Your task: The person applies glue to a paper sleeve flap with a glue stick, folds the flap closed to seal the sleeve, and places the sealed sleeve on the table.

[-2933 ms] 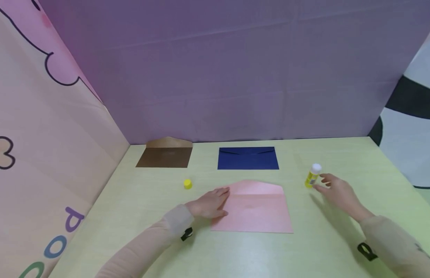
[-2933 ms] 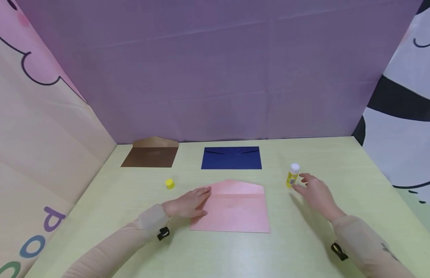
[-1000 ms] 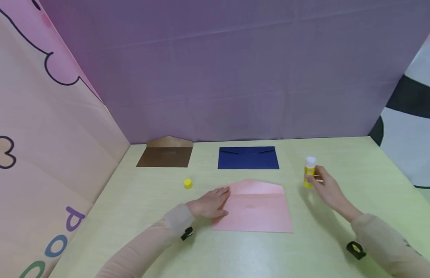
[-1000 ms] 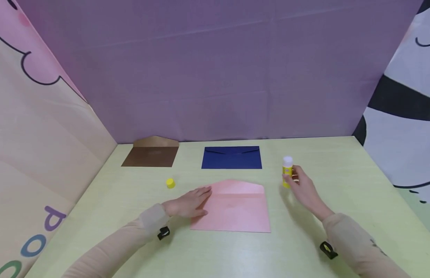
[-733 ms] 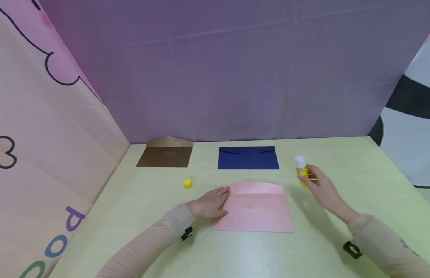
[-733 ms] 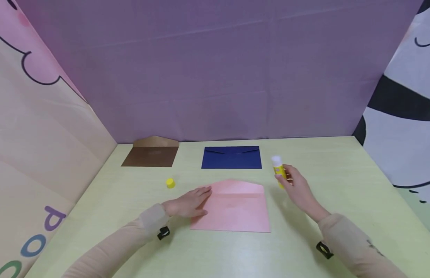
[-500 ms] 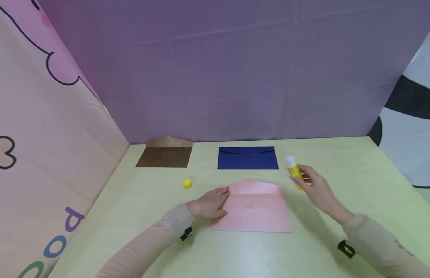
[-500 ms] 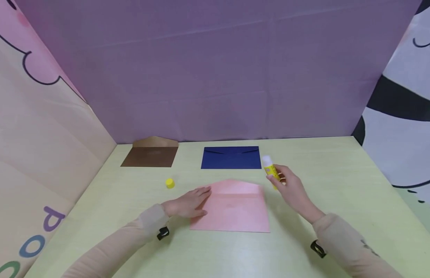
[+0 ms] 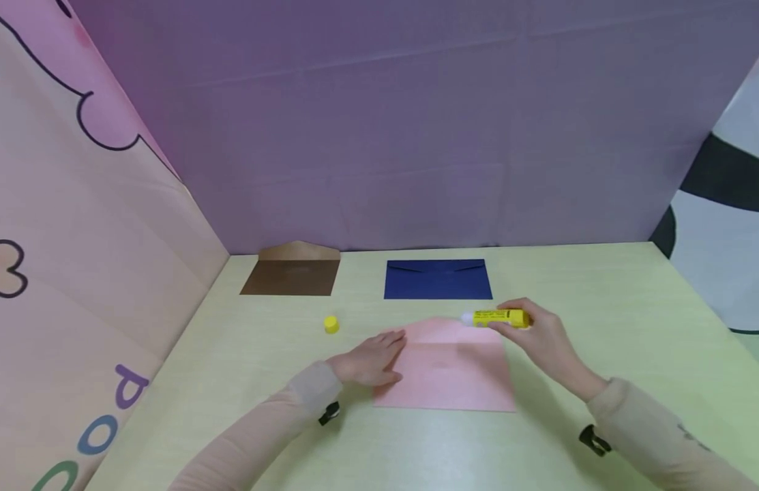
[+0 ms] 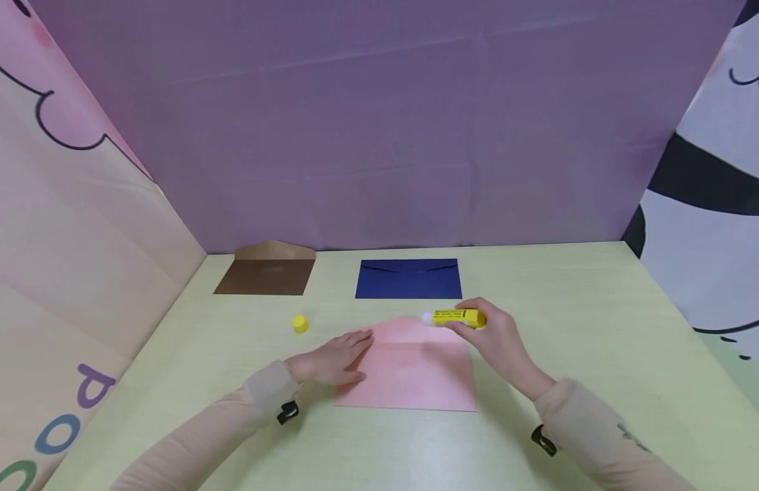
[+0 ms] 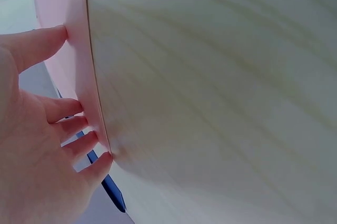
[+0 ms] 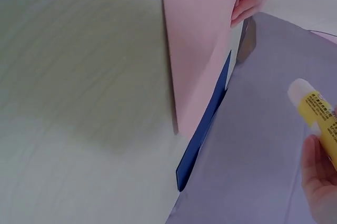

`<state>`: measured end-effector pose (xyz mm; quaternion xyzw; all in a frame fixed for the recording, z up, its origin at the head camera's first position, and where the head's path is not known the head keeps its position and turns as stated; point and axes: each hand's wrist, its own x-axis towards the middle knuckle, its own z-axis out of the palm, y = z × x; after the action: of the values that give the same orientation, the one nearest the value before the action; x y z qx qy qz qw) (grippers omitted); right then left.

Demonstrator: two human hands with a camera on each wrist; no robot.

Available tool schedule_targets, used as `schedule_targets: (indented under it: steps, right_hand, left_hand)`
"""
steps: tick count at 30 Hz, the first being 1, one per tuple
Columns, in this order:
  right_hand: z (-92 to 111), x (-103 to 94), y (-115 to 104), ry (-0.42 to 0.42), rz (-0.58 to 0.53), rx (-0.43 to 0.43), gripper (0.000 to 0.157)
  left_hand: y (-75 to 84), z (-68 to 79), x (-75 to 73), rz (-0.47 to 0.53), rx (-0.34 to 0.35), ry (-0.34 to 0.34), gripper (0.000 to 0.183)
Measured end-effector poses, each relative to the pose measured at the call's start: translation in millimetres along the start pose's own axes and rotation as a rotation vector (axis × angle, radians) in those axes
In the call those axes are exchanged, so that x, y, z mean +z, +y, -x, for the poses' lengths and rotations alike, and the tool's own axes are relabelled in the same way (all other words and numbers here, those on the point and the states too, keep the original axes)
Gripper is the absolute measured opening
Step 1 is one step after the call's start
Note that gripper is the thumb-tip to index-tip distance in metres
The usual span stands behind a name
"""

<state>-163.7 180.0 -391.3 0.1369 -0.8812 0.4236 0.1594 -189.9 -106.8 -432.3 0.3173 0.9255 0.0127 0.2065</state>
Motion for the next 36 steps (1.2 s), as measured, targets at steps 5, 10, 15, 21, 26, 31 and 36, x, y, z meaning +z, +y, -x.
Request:
schedule_targets:
  steps: [5,10,15,21,26,31,36]
  right_hand:
    - [-2.8,6.3,-8.1,-0.078,-0.096,0.128,0.033]
    - [-5.0,15.1,-13.4,-0.148,-0.24,0.234,0.035]
    - [-5.7,25.5,-18.0,-0.2,-0.324,0.268,0.038]
    - [-4.0,41.4,-19.3,-0.252,-0.306,0.138,0.034]
    - [-3.8,54.4,-19.8,-0.31,-0.256,0.05,0.033]
    - [-4.0,61.3,-22.9,-0.375,-0.225,0.076,0.031]
    - [-3.9,67.8,-22.9,-0.415,-0.195,0.082,0.03]
  left_hand:
    - [0.5,0.0,-0.8,-0.002,-0.001,-0.003,0.067]
    - [0.2,-0.7,-0.4,-0.001,-0.006,-0.006,0.068]
    - [-0.1,-0.9,-0.1,0.005,-0.004,-0.003,0.067]
    - [0.0,-0.8,-0.3,0.003,-0.004,-0.002,0.068]
    - [0.8,-1.6,0.1,-0.001,-0.008,-0.005,0.068]
    - [0.7,-2.3,0.0,0.006,-0.006,-0.004,0.068]
    - [0.1,-2.3,-0.2,0.003,-0.007,-0.004,0.068]
